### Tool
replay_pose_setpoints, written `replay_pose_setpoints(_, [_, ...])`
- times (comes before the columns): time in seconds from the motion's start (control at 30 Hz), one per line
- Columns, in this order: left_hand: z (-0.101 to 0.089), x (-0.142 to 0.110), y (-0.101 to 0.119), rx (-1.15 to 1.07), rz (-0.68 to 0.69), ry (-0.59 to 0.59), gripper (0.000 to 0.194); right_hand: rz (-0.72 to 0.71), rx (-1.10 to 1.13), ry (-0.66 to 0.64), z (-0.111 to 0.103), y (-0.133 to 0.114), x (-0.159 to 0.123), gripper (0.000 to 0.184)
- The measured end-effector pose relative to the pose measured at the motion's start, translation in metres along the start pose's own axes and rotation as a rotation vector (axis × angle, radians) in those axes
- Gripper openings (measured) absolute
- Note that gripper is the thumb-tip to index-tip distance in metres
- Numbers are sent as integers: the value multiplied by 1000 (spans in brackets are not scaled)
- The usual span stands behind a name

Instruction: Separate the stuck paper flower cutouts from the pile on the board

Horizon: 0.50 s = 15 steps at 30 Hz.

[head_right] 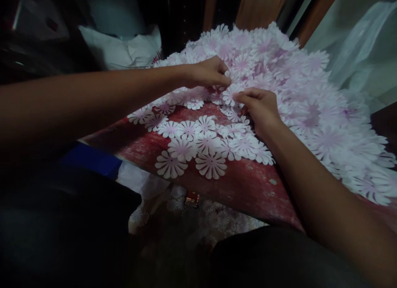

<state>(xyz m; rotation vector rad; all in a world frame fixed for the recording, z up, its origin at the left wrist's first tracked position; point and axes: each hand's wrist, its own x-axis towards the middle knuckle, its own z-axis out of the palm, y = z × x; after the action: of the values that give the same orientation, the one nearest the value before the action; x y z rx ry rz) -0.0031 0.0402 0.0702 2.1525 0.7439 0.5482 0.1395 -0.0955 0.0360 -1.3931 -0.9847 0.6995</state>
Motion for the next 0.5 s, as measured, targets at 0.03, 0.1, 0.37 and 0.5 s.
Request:
replay_pose_setpoints(0.03, [-1,-2,1,-2,-3,-21,37,1,1,-1,0,1,0,30])
replay_pose_setpoints(0.1, [-3,-7,4,-11,-2,-79,35,9,0,3,-1,1,1,28])
replay_pose_setpoints(0.37, [4,4,-5,-93,55,57,35,3,-10,-9,-2,2,1,27])
replay_pose_setpoints(0.5, [6,10,-12,-184,88,76,36,-19,-18,-15,-2,4,2,25])
